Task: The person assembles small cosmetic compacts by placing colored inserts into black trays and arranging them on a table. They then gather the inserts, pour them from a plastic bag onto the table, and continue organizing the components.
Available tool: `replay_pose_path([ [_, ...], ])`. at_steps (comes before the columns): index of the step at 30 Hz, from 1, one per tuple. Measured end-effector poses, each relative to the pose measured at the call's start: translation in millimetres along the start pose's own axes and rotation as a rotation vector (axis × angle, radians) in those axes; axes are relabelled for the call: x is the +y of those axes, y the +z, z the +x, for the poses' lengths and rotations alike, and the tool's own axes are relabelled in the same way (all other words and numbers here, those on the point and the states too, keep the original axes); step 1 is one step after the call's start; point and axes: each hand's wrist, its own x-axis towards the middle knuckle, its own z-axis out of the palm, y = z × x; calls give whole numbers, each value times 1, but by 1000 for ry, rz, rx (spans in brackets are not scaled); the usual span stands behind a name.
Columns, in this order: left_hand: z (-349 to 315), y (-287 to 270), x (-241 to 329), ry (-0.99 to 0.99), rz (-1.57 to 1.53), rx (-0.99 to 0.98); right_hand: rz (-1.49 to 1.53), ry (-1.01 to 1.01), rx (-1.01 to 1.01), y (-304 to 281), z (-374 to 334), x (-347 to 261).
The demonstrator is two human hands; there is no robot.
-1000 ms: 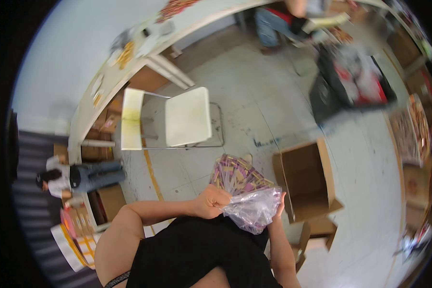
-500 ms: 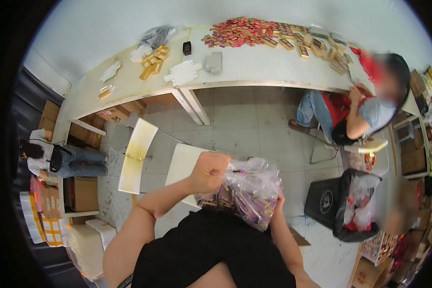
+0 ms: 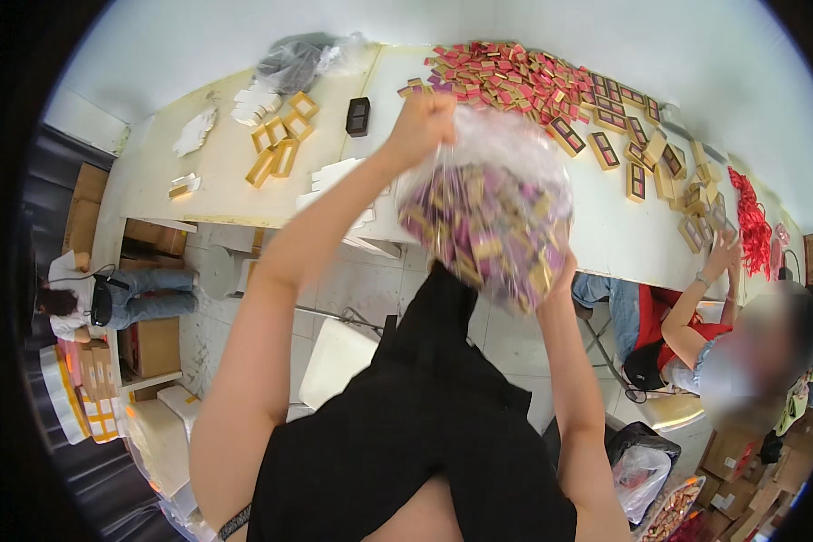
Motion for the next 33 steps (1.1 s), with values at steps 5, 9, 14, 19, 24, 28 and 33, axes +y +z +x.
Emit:
replay_pose_path([
  [5,143,-45,-87,-272,-171,-6,-97,-55,178,65,142,-38],
  [9,224,-75,-184,-437,-187,23,-87,-43,456,139,228,-54],
  [14,272,-113,-301,-555,-65,50,-151,-5,417,144,336,-79],
  [19,253,-155,-309,-719,-94,154,-316,-12,406,175,411,-81],
  [24,172,-186,-338,-665,-142,409,-418,1,370,180,458,-100],
  [28,100,-171,-363,-437,477,297,-414,-20,367,203,473,-100],
  [33,83,-122,-328,-364,1047,-9,-287,-28,470,239,464,-114],
])
